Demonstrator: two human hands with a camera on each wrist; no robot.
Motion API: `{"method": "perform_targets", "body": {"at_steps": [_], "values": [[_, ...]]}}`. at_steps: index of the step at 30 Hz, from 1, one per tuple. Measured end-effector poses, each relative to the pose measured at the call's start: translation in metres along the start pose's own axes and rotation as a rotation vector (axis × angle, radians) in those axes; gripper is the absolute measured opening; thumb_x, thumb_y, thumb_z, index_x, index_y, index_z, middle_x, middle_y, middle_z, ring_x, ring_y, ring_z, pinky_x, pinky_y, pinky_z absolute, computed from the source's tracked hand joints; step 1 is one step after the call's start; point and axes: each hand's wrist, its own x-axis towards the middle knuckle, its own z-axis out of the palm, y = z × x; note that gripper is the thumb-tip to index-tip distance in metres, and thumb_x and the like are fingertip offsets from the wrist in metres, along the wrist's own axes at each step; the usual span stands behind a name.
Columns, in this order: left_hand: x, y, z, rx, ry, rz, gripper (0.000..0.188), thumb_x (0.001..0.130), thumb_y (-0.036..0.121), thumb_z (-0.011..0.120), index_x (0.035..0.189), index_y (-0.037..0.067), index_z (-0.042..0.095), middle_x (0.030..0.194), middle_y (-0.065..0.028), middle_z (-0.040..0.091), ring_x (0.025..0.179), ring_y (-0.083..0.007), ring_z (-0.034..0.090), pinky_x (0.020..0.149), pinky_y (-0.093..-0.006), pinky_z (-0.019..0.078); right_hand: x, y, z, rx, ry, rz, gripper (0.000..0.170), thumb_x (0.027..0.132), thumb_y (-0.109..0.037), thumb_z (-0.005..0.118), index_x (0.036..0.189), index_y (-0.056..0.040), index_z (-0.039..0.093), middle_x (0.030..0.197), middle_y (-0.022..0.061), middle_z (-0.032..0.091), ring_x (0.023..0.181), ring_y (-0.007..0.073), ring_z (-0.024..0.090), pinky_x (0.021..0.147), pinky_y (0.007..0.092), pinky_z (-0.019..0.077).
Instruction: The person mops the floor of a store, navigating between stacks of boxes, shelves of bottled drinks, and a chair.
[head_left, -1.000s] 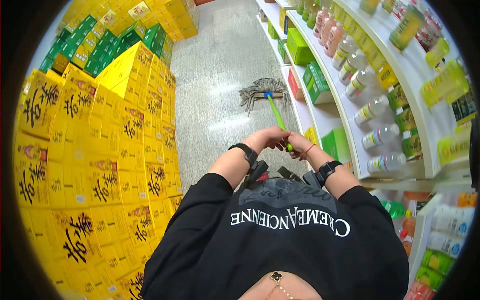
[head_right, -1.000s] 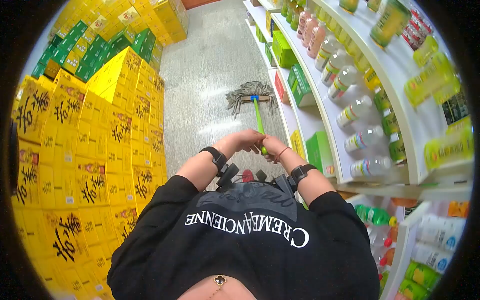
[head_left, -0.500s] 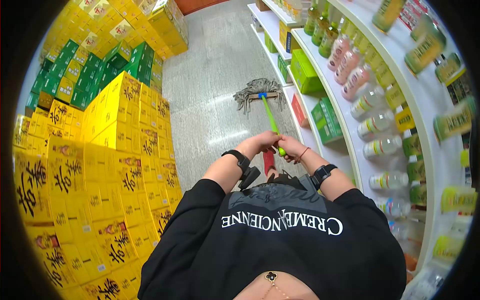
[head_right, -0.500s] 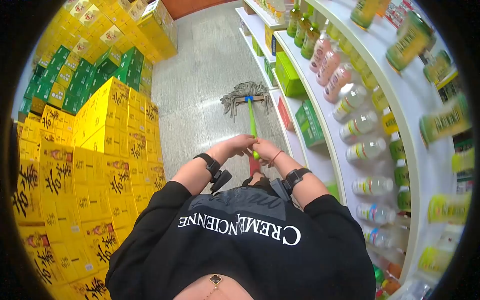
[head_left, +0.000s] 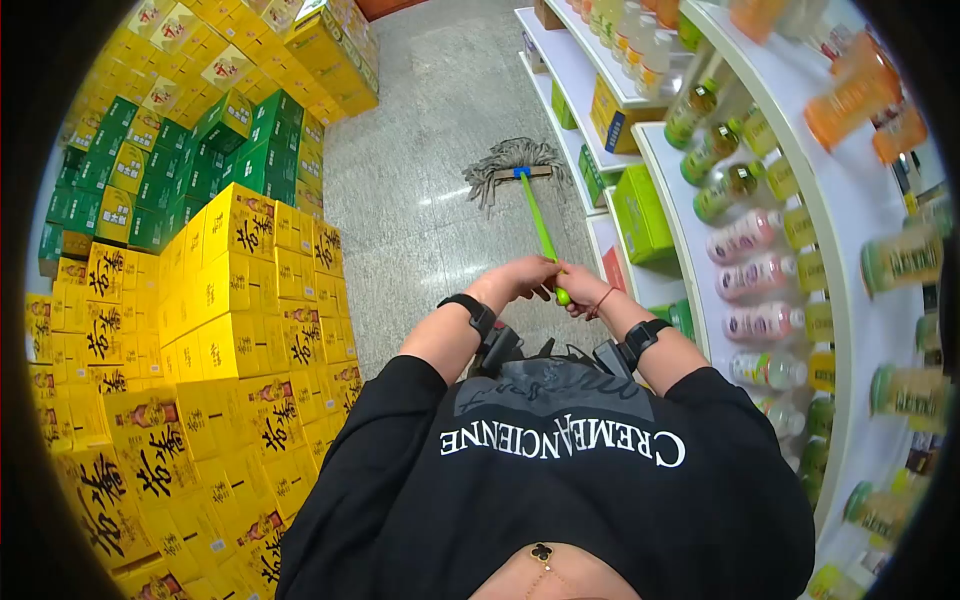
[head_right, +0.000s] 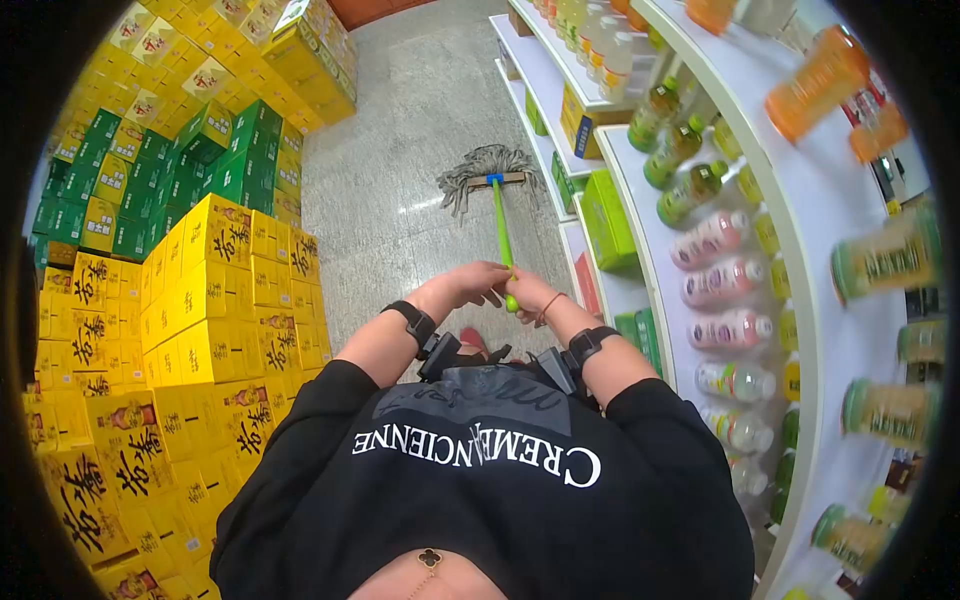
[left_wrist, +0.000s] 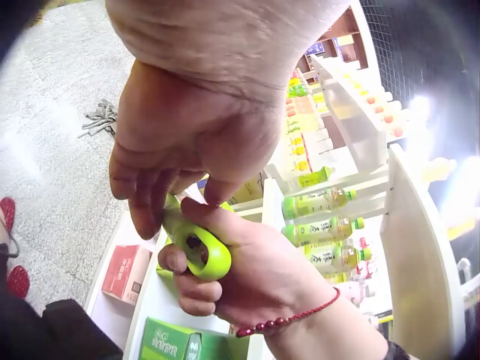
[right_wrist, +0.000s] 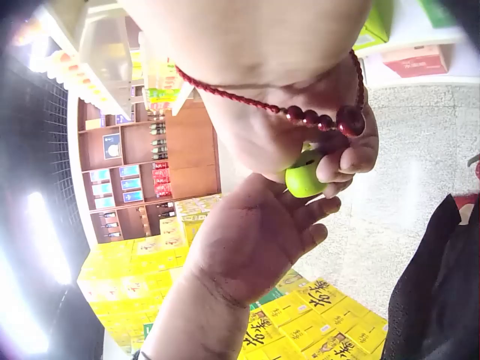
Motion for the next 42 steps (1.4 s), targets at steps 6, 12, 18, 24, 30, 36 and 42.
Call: {"method": "perform_targets", "body": {"at_steps": [6,12,18,24,30,36,42], "values": [[0.07,0.028,-0.109,0.001,-0.036,0.012,0.039,0.084,0.039,0.042,0.108,0.01,0.054,0.094,-0.0072,0.06,0.072,-0.0178,0.058,0.056,-0.0294,0.04,0.093,-0.08,-0.03,0.021,-0.037,0.051,0.031,0.083,-0.015,0.037,0.113,-0.0192,0.039,0.062,0.0039,0.041,0.037,0.0121,0.037,0.031,0.0255,0.0296],[0.108,0.08,-0.233,0.098,-0.071,-0.045,0.038,0.083,0.035,0.042,0.111,0.012,0.052,0.095,-0.0055,0.059,0.075,-0.0165,0.058,0.06,-0.0298,0.0401,0.182,-0.184,-0.049,0.003,0.01,0.08,0.028,0.084,-0.015,0.038,0.112,-0.0182,0.04,0.061,0.0033,0.041,0.036,0.0114,0.034,0.031,0.025,0.0281],[0.158,0.124,-0.335,0.107,-0.084,0.005,0.038,0.083,0.034,0.043,0.109,0.008,0.052,0.096,-0.0048,0.058,0.073,-0.016,0.059,0.054,-0.0265,0.039,0.237,-0.282,-0.058,0.05,0.04,0.066,0.023,0.085,-0.021,0.042,0.108,-0.0159,0.042,0.057,0.0028,0.044,0.035,0.0104,0.034,0.032,0.0244,0.0279],[0.214,0.149,-0.424,0.09,-0.073,-0.021,0.037,0.083,0.031,0.045,0.111,0.008,0.05,0.096,-0.0045,0.059,0.072,-0.0156,0.058,0.056,-0.0278,0.0387,0.305,-0.359,-0.08,0.014,0.0,0.006,0.029,0.085,-0.023,0.043,0.113,-0.0148,0.038,0.057,0.0016,0.043,0.035,0.0093,0.037,0.033,0.0231,0.0317],[0.282,0.207,-0.544,0.159,-0.09,-0.044,0.049,0.083,0.033,0.043,0.125,0.009,0.039,0.1,-0.0058,0.058,0.077,-0.017,0.057,0.064,-0.0316,0.0399,0.406,-0.459,-0.125,0.038,-0.03,-0.022,0.032,0.085,-0.022,0.044,0.116,-0.0155,0.036,0.057,0.0011,0.043,0.035,0.009,0.037,0.033,0.0235,0.0325],[0.323,0.279,-0.657,0.02,0.014,-0.059,0.046,0.085,0.035,0.041,0.125,0.011,0.037,0.113,-0.0106,0.051,0.095,-0.0263,0.052,0.085,-0.0488,0.0355,0.5,-0.57,-0.157,0.163,-0.069,-0.017,0.032,0.086,-0.022,0.043,0.115,-0.0165,0.034,0.062,0.0024,0.044,0.04,0.0105,0.037,0.035,0.0241,0.0313],[0.37,0.309,-0.759,-0.179,0.048,-0.067,0.05,0.087,0.032,0.041,0.13,0.009,0.032,0.109,-0.0103,0.053,0.097,-0.0245,0.05,0.085,-0.0468,0.0353,0.57,-0.666,-0.172,0.157,-0.087,-0.015,0.029,0.085,-0.022,0.046,0.111,-0.0134,0.036,0.063,0.0024,0.043,0.038,0.0104,0.039,0.033,0.0251,0.0343]]}}
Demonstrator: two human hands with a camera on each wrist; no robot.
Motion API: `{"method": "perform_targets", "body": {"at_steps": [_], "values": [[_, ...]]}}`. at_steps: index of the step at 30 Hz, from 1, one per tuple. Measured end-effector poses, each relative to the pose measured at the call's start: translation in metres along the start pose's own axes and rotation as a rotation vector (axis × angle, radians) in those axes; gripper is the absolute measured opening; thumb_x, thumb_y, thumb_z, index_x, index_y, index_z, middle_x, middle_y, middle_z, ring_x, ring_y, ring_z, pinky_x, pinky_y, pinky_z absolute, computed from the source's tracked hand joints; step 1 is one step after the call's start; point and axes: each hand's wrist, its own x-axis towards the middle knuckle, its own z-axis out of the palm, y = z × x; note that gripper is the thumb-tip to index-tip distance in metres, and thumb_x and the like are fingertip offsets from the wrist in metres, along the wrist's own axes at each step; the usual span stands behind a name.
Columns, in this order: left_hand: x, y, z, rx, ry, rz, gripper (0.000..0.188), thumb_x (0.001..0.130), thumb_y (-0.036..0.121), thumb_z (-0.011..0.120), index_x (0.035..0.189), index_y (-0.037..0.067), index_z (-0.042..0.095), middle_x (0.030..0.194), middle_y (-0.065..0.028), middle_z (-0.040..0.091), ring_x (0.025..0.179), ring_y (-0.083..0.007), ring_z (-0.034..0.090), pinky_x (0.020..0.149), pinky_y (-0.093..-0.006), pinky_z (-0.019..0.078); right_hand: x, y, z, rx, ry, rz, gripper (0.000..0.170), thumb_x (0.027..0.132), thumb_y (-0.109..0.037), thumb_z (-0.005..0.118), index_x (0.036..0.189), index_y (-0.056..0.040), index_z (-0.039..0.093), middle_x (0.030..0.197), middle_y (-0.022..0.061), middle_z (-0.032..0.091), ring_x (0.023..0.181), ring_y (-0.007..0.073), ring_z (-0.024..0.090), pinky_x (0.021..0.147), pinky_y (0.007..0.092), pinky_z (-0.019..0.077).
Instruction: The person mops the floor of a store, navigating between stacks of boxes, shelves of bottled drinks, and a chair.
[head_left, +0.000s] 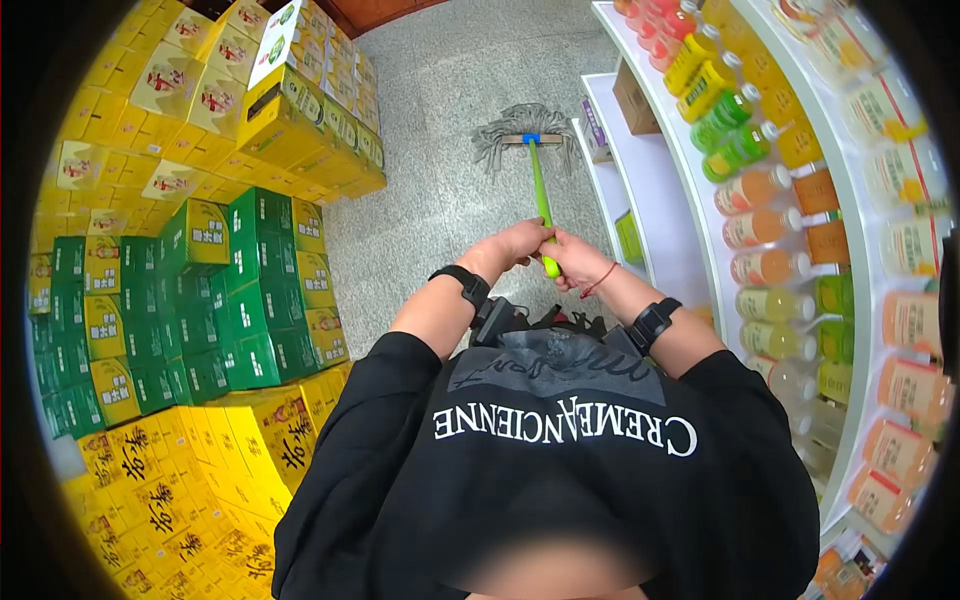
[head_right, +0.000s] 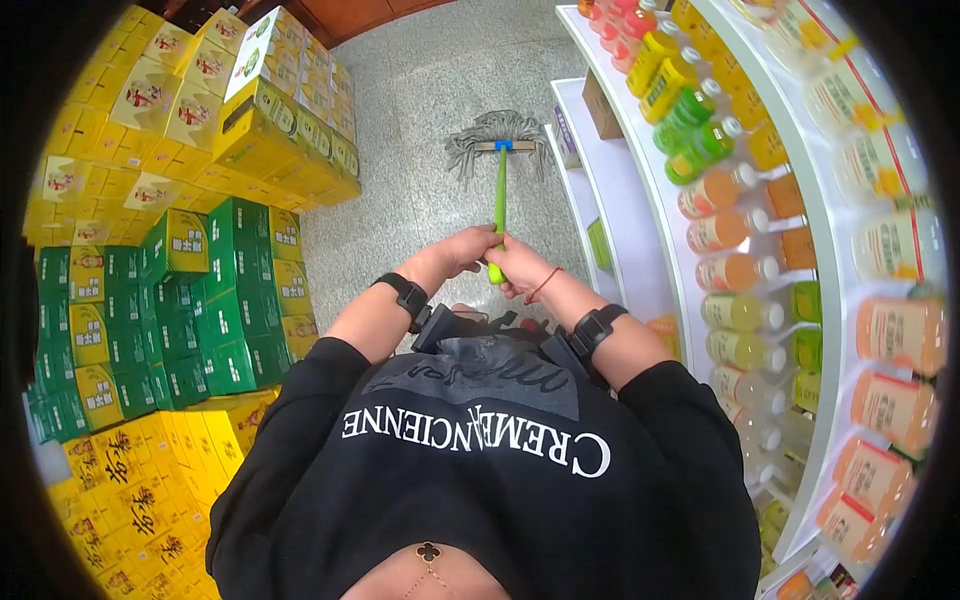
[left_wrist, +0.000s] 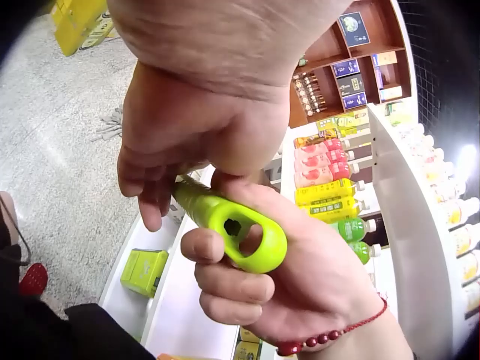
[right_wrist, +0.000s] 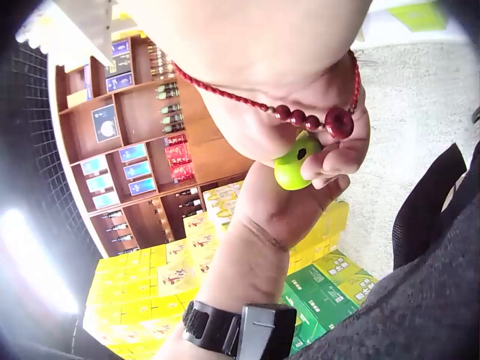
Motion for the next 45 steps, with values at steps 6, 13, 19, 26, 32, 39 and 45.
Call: {"method": "perform_targets", "body": {"at_steps": [6,13,19,26,32,39,45], "values": [[0.07,0.045,-0.118,0.091,-0.032,-0.011,0.058,0.086,0.031,0.043,0.135,0.007,0.025,0.105,-0.007,0.053,0.083,-0.0174,0.05,0.072,-0.0348,0.0395,0.085,-0.084,-0.003,-0.047,-0.011,-0.032,0.026,0.086,-0.025,0.049,0.106,-0.0121,0.039,0.06,0.0013,0.043,0.037,0.0081,0.036,0.034,0.0223,0.0312],[0.126,0.118,-0.251,0.281,-0.13,0.0,0.042,0.085,0.029,0.041,0.12,0.005,0.044,0.103,-0.0098,0.056,0.081,-0.0203,0.057,0.066,-0.0327,0.0391,0.199,-0.18,-0.009,0.003,0.036,-0.033,0.031,0.085,-0.023,0.049,0.113,-0.0126,0.038,0.061,0.0024,0.044,0.037,0.0093,0.037,0.033,0.0235,0.0311],[0.174,0.145,-0.311,0.413,-0.208,-0.016,0.039,0.083,0.026,0.043,0.113,0.003,0.049,0.096,-0.0101,0.058,0.074,-0.0172,0.057,0.051,-0.0275,0.0348,0.241,-0.229,-0.007,0.05,0.074,-0.015,0.037,0.085,-0.02,0.049,0.118,-0.0126,0.035,0.062,0.0034,0.042,0.037,0.0109,0.038,0.032,0.0251,0.0313],[0.214,0.193,-0.38,0.401,-0.076,0.026,0.052,0.083,0.028,0.042,0.129,0.003,0.034,0.093,-0.0091,0.058,0.074,-0.0157,0.054,0.05,-0.0258,0.0361,0.3,-0.305,-0.021,0.042,0.023,-0.037,0.037,0.085,-0.02,0.049,0.118,-0.0126,0.033,0.061,0.0045,0.043,0.038,0.0128,0.043,0.032,0.0256,0.0341],[0.252,0.261,-0.435,0.373,-0.081,0.005,0.058,0.084,0.032,0.042,0.134,0.007,0.027,0.094,-0.0067,0.056,0.073,-0.0141,0.051,0.051,-0.0257,0.0366,0.36,-0.376,-0.066,-0.014,-0.007,-0.077,0.046,0.083,-0.024,0.054,0.12,-0.0075,0.032,0.064,0.0036,0.048,0.039,0.0117,0.046,0.034,0.0252,0.0403],[0.284,0.31,-0.49,0.264,-0.021,0.033,0.056,0.087,0.033,0.039,0.135,0.01,0.025,0.094,-0.0058,0.057,0.068,-0.0126,0.052,0.05,-0.0246,0.0356,0.439,-0.439,-0.105,-0.105,-0.013,-0.116,0.053,0.081,-0.025,0.055,0.122,-0.0024,0.03,0.067,0.0058,0.051,0.04,0.013,0.049,0.034,0.0251,0.0392],[0.294,0.313,-0.506,0.168,0.0,0.113,0.053,0.088,0.032,0.039,0.134,0.009,0.027,0.094,-0.01,0.06,0.071,-0.0171,0.058,0.051,-0.0255,0.0396,0.47,-0.46,-0.115,-0.124,0.033,-0.019,0.064,0.082,-0.024,0.052,0.132,-0.0069,0.017,0.065,0.0061,0.05,0.043,0.0135,0.05,0.035,0.0259,0.0409]]}}
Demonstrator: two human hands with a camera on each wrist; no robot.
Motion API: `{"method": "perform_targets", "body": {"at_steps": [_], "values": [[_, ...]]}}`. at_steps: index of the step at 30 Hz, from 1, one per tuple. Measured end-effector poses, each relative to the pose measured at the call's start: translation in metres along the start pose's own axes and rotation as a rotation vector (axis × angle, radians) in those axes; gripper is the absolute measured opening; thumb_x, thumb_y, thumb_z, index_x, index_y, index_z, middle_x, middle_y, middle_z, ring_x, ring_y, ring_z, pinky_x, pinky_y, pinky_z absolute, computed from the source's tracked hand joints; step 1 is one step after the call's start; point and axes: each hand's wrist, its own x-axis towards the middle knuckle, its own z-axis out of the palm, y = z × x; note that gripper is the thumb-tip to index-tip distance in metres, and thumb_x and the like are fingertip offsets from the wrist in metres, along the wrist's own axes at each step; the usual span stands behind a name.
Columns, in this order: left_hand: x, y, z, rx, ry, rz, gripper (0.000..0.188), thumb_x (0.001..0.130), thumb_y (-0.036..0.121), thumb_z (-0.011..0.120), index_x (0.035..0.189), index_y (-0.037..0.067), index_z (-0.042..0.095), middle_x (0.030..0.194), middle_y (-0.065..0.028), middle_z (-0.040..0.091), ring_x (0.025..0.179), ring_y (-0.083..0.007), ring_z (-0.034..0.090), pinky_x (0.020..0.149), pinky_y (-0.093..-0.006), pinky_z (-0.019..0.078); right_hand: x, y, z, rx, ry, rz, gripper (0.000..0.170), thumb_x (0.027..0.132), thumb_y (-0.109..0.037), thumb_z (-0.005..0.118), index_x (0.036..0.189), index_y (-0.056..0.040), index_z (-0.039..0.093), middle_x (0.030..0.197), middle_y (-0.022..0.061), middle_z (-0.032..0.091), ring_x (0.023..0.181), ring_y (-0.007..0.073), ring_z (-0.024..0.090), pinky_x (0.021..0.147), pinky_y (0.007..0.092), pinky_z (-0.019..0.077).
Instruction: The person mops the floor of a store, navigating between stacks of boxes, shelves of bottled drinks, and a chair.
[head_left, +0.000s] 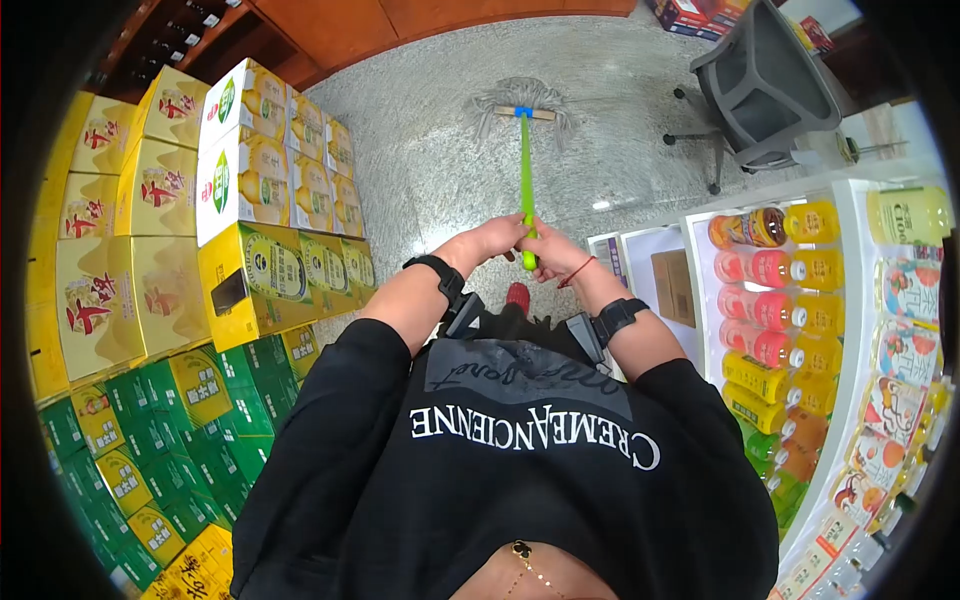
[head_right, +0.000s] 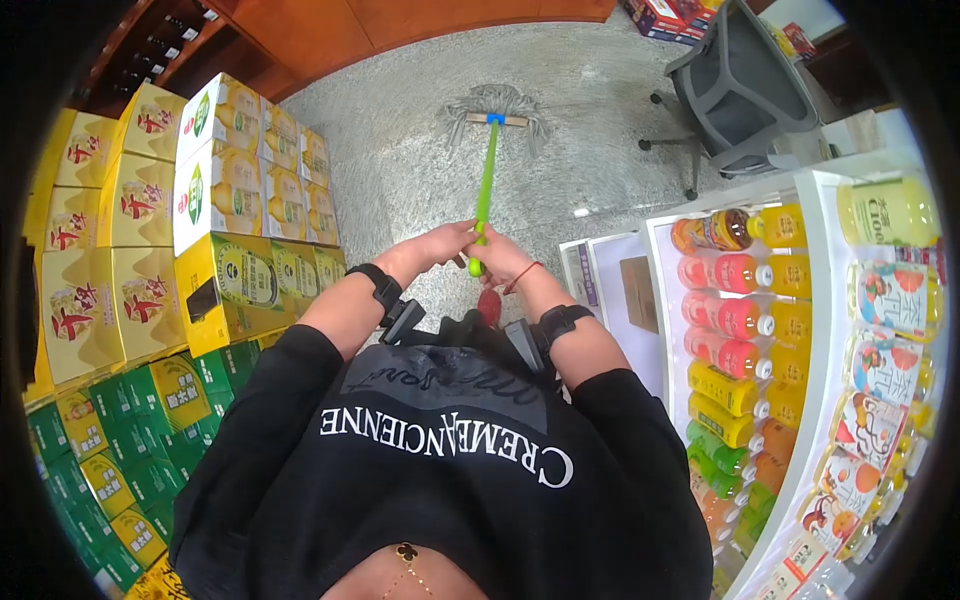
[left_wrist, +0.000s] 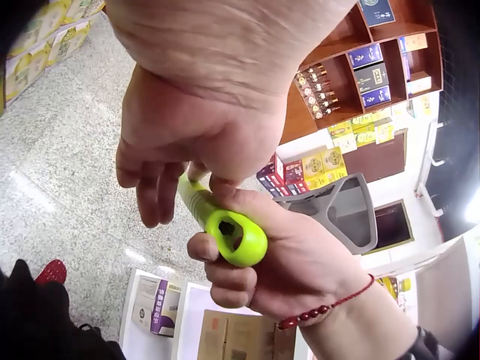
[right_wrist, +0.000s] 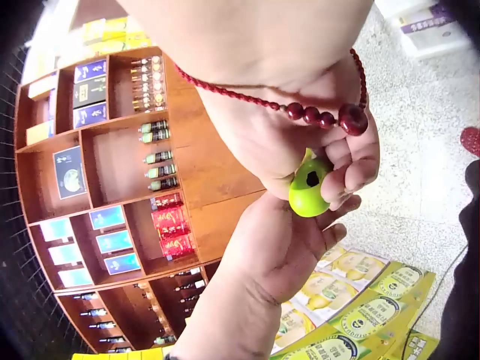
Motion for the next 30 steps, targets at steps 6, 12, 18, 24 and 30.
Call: {"method": "perform_targets", "body": {"at_steps": [6,12,18,24,30], "values": [[-0.009,-0.025,-0.008,0.059,-0.086,0.029,0.05,0.086,0.03,0.042,0.13,0.006,0.036,0.097,-0.0137,0.057,0.073,-0.0207,0.058,0.063,-0.0291,0.0468,0.006,0.016,0.023,0.005,0.059,0.059,0.063,0.081,-0.019,0.048,0.135,-0.0176,0.016,0.06,0.0042,0.045,0.038,0.0127,0.042,0.032,0.0256,0.0344],[-0.046,-0.068,0.008,0.167,-0.164,-0.029,0.059,0.084,0.038,0.044,0.132,0.007,0.031,0.103,-0.0173,0.055,0.072,-0.0208,0.059,0.053,-0.027,0.0404,-0.039,0.062,0.087,0.012,0.231,0.08,0.066,0.081,-0.019,0.047,0.138,-0.0182,0.013,0.059,0.0046,0.044,0.037,0.0136,0.041,0.031,0.026,0.03],[-0.084,-0.118,0.05,0.238,-0.302,-0.08,0.056,0.083,0.043,0.044,0.124,0.005,0.039,0.105,-0.0183,0.055,0.074,-0.024,0.06,0.053,-0.0343,0.0408,-0.103,0.119,0.156,0.055,0.27,0.107,0.066,0.08,-0.018,0.047,0.138,-0.0147,0.015,0.06,0.0048,0.047,0.038,0.0128,0.043,0.03,0.0253,0.0309],[-0.1,-0.141,0.086,0.362,-0.391,-0.116,0.051,0.083,0.044,0.044,0.115,0.004,0.049,0.102,-0.0176,0.056,0.077,-0.0269,0.061,0.068,-0.0406,0.0433,-0.171,0.138,0.2,0.061,0.346,0.089,0.063,0.078,-0.019,0.049,0.136,-0.0134,0.024,0.063,0.0046,0.052,0.04,0.012,0.046,0.031,0.025,0.0328],[-0.117,-0.158,0.12,0.441,-0.39,-0.027,0.046,0.08,0.039,0.051,0.098,-0.003,0.057,0.086,-0.0162,0.059,0.059,-0.0251,0.061,0.056,-0.0402,0.0467,-0.214,0.16,0.224,0.024,0.364,0.167,0.065,0.075,-0.021,0.049,0.136,-0.0151,0.027,0.062,0.0039,0.051,0.041,0.0111,0.045,0.033,0.0246,0.0336]]}}
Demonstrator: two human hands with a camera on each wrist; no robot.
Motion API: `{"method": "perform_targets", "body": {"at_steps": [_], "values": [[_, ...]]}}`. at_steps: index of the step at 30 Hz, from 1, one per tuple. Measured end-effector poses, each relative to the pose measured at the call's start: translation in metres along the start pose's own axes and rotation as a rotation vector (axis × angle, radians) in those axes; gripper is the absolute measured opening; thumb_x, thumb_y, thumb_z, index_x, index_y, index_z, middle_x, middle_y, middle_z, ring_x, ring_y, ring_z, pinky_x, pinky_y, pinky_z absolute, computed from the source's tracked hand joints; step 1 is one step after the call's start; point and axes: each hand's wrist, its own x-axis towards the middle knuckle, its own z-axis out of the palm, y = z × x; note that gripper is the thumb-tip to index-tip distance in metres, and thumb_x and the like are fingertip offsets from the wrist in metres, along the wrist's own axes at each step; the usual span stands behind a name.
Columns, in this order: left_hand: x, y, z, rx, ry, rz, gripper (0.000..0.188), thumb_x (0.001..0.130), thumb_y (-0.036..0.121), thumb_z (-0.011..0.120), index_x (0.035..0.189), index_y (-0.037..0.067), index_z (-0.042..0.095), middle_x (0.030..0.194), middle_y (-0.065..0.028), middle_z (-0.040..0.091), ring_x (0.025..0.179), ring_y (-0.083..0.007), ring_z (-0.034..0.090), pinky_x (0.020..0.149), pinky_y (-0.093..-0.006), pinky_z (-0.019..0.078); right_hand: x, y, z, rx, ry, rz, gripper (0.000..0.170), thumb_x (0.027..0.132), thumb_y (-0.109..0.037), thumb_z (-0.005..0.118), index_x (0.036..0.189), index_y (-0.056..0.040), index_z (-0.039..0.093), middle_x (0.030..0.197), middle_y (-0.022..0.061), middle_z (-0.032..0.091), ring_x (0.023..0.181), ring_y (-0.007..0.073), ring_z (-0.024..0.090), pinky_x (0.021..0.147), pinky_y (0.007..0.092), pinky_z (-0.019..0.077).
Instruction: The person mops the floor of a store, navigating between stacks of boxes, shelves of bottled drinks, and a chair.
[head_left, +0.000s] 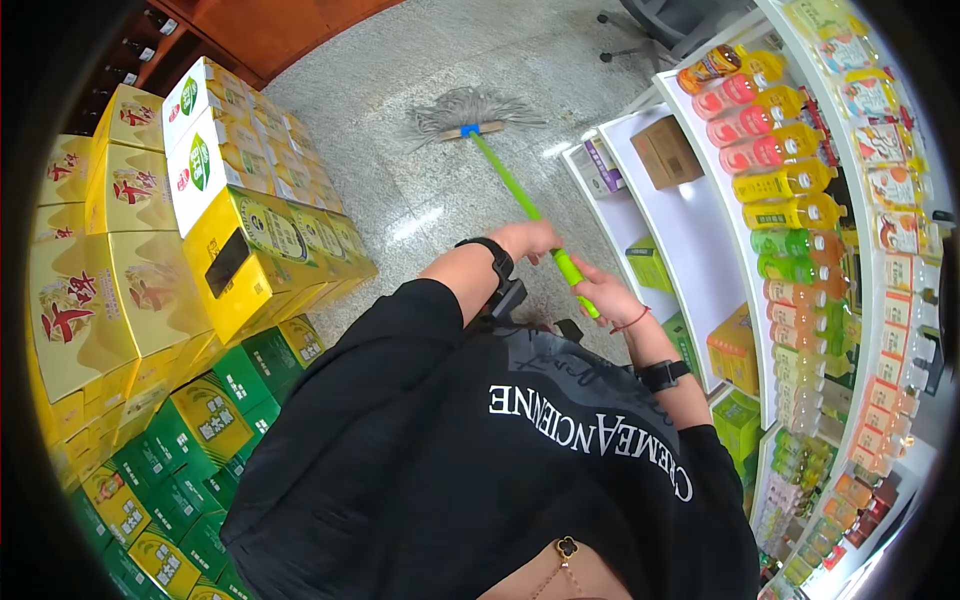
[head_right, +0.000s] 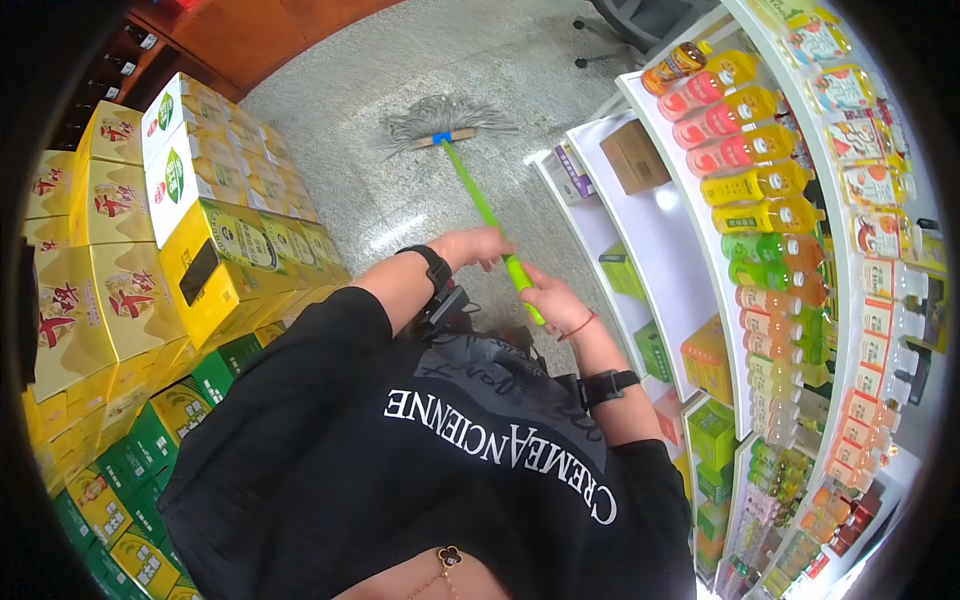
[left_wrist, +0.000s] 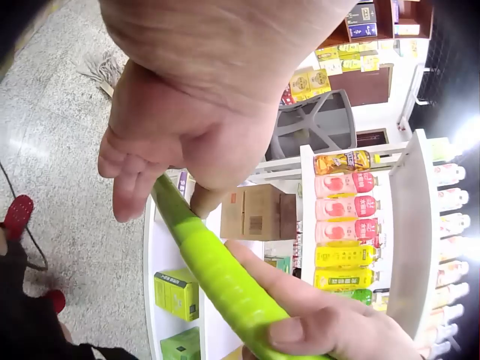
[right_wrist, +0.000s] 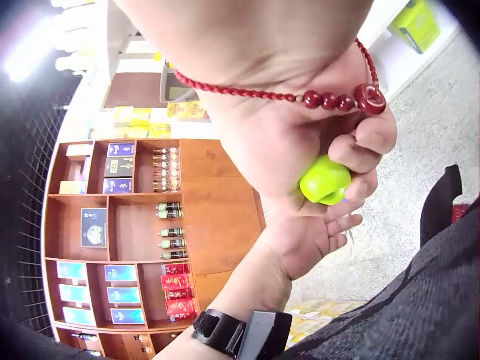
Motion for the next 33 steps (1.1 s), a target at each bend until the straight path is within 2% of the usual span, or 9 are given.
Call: {"method": "perform_targets", "body": {"at_steps": [3,9,12,15,18,20,27,30,33], "values": [[0.007,-0.007,0.026,0.065,0.053,0.04,0.047,0.078,0.038,0.055,0.094,-0.006,0.057,0.087,-0.0179,0.059,0.058,-0.0257,0.061,0.055,-0.0385,0.0483,-0.016,0.02,0.005,-0.062,0.028,-0.037,0.064,0.075,-0.023,0.049,0.135,-0.0165,0.027,0.06,0.0031,0.05,0.039,0.0109,0.044,0.034,0.024,0.0337],[0.008,-0.008,0.102,0.183,-0.028,0.018,0.051,0.076,0.04,0.057,0.092,-0.009,0.057,0.085,-0.0181,0.061,0.059,-0.0263,0.061,0.054,-0.0378,0.0483,-0.067,0.087,0.007,-0.055,-0.01,0.007,0.063,0.076,-0.022,0.048,0.136,-0.018,0.027,0.056,0.0018,0.049,0.038,0.0101,0.042,0.034,0.0237,0.0333],[0.01,-0.009,0.158,0.215,-0.031,-0.03,0.053,0.074,0.045,0.057,0.095,-0.004,0.06,0.085,-0.0151,0.061,0.061,-0.0245,0.062,0.055,-0.0379,0.047,-0.093,0.14,0.003,-0.104,-0.015,-0.016,0.063,0.076,-0.021,0.048,0.136,-0.0183,0.027,0.056,0.0019,0.049,0.038,0.0098,0.042,0.033,0.0235,0.0329],[0.001,-0.012,0.219,0.185,-0.021,0.0,0.054,0.074,0.046,0.058,0.094,-0.005,0.06,0.084,-0.0158,0.061,0.06,-0.0244,0.062,0.056,-0.0373,0.0473,-0.118,0.199,0.0,-0.054,-0.054,-0.056,0.064,0.076,-0.021,0.049,0.136,-0.0185,0.027,0.056,0.0017,0.049,0.038,0.0093,0.042,0.033,0.0231,0.0328],[-0.001,-0.021,0.278,0.211,-0.04,0.011,0.056,0.075,0.047,0.057,0.093,-0.006,0.059,0.083,-0.0176,0.061,0.059,-0.0242,0.061,0.057,-0.0365,0.0476,-0.152,0.241,0.002,-0.132,-0.085,0.013,0.065,0.077,-0.016,0.049,0.137,-0.0186,0.024,0.063,0.0013,0.05,0.044,0.008,0.044,0.034,0.0218,0.0337],[-0.008,-0.027,0.317,0.224,-0.045,0.007,0.058,0.076,0.047,0.056,0.093,-0.009,0.058,0.083,-0.0191,0.06,0.059,-0.025,0.061,0.058,-0.0357,0.048,-0.168,0.28,0.007,-0.074,-0.103,-0.043,0.066,0.075,-0.021,0.051,0.136,-0.0184,0.026,0.057,0.0022,0.049,0.038,0.0094,0.042,0.034,0.0227,0.0339],[-0.074,-0.03,0.386,0.177,-0.007,-0.013,0.06,0.076,0.047,0.055,0.095,-0.009,0.057,0.085,-0.0196,0.06,0.06,-0.0272,0.06,0.061,-0.0356,0.0484,-0.231,0.32,0.035,-0.156,-0.118,-0.062,0.067,0.074,-0.021,0.054,0.135,-0.0168,0.028,0.059,0.003,0.051,0.038,0.0097,0.042,0.034,0.0233,0.0336],[-0.087,-0.044,0.411,0.194,0.051,-0.01,0.058,0.076,0.047,0.055,0.091,-0.009,0.058,0.085,-0.021,0.06,0.061,-0.0289,0.061,0.059,-0.0358,0.0486,-0.248,0.336,0.053,-0.122,-0.142,-0.081,0.067,0.074,-0.021,0.055,0.135,-0.0154,0.029,0.059,0.0036,0.051,0.038,0.0097,0.042,0.034,0.0233,0.0335],[-0.097,-0.065,0.442,0.153,0.052,0.035,0.054,0.076,0.044,0.056,0.082,-0.009,0.06,0.077,-0.0207,0.061,0.059,-0.0287,0.061,0.055,-0.0353,0.0489,-0.261,0.359,0.076,-0.159,-0.178,-0.03,0.067,0.078,-0.018,0.054,0.137,-0.0177,0.022,0.059,0.0024,0.05,0.038,0.0089,0.042,0.033,0.0224,0.0323]]}}
